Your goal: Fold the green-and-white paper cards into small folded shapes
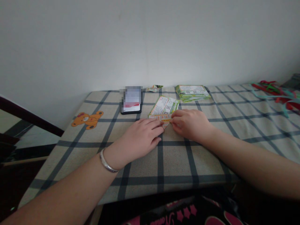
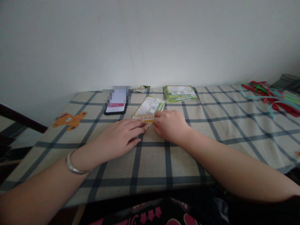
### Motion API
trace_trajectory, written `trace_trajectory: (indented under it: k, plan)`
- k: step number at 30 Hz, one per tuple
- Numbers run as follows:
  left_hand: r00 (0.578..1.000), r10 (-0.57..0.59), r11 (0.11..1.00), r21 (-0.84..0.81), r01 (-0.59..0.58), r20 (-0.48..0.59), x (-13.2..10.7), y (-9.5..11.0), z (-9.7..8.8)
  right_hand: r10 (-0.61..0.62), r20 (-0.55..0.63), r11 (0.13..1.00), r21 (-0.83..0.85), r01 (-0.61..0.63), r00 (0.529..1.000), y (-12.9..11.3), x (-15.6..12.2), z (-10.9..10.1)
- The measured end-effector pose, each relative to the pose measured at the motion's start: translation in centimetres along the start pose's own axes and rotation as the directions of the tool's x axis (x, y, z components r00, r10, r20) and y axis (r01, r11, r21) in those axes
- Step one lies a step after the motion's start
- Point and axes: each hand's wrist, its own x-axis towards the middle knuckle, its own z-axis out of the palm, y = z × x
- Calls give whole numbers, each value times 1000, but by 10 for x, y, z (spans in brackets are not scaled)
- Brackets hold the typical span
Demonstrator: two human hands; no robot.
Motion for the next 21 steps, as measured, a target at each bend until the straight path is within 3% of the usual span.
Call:
trace_trajectory:
  k: [11,16,21]
  plan:
    - [1000,7,999,-39,-7,2,-1,-1,0,47,-22,999,-2,-47,999,2,-1,1]
    - [1000,-9,998,-56,10,23,0,-1,-1,94,15,981,170,-95,995,12,2,-2]
    - [999,-25,997,-76,27,27,0,-3,0,80,-31,938,341,-64,996,25,5,6]
